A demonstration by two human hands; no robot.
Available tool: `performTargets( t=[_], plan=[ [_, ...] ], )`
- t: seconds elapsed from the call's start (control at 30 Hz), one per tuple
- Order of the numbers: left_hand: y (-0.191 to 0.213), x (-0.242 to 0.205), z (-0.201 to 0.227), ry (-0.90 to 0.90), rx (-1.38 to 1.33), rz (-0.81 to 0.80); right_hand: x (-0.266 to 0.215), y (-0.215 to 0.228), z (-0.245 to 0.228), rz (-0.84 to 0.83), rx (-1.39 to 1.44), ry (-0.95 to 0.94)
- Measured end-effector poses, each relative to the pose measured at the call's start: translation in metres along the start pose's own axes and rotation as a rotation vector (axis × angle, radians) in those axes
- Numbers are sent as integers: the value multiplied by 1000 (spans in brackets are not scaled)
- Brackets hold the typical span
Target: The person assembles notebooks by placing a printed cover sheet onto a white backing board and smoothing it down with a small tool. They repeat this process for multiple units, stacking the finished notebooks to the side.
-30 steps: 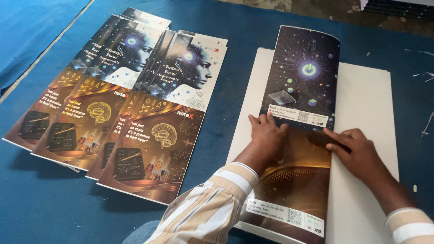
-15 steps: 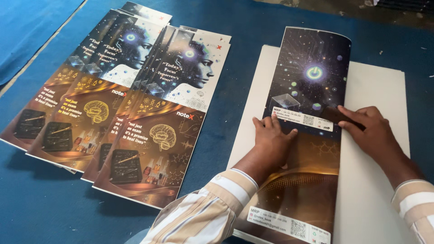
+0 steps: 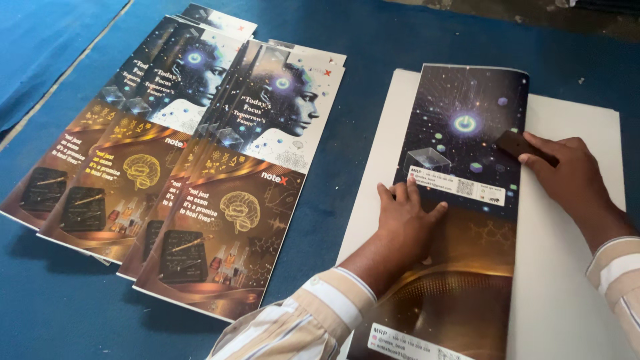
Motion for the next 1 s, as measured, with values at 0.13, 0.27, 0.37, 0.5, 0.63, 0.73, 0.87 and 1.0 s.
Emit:
performTargets(
  t=[0.13, 0.27, 0.37, 0.5, 0.63, 0.73, 0.87, 1.0],
  plan=[
    [0, -1, 0, -11, -11, -13, 18, -6, 8, 8, -28, -79],
    [0, 0, 0, -5, -17, -12, 40, -5, 8, 22, 18, -76],
    [1, -1, 0, -6, -21, 5, 56, -7, 11, 12, 43, -112],
    [1, -2, 0, -11, -32, 24, 69, -14, 23, 15, 53, -196],
    [1, -1, -1, -19, -49, 7, 89, -22, 35, 68, 78, -158],
    [4, -3, -1, -17, -66, 15, 102, -31, 51, 105, 81, -205],
    [7, -5, 0, -26, -81, 1, 113, -44, 68, 161, 26, -214],
    [11, -7, 0, -24, -78, 16, 128, -51, 81, 161, 117, -266]
  ],
)
Point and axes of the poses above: each hand's wrist, its own x-axis towards the middle knuckle, its own y-axis out of the back of the hand, z = x × y, the point moved 10 cm from there along x, towards the middle knuckle, and after that the axes turned 4 degrees about z, right-handed, at the moved point
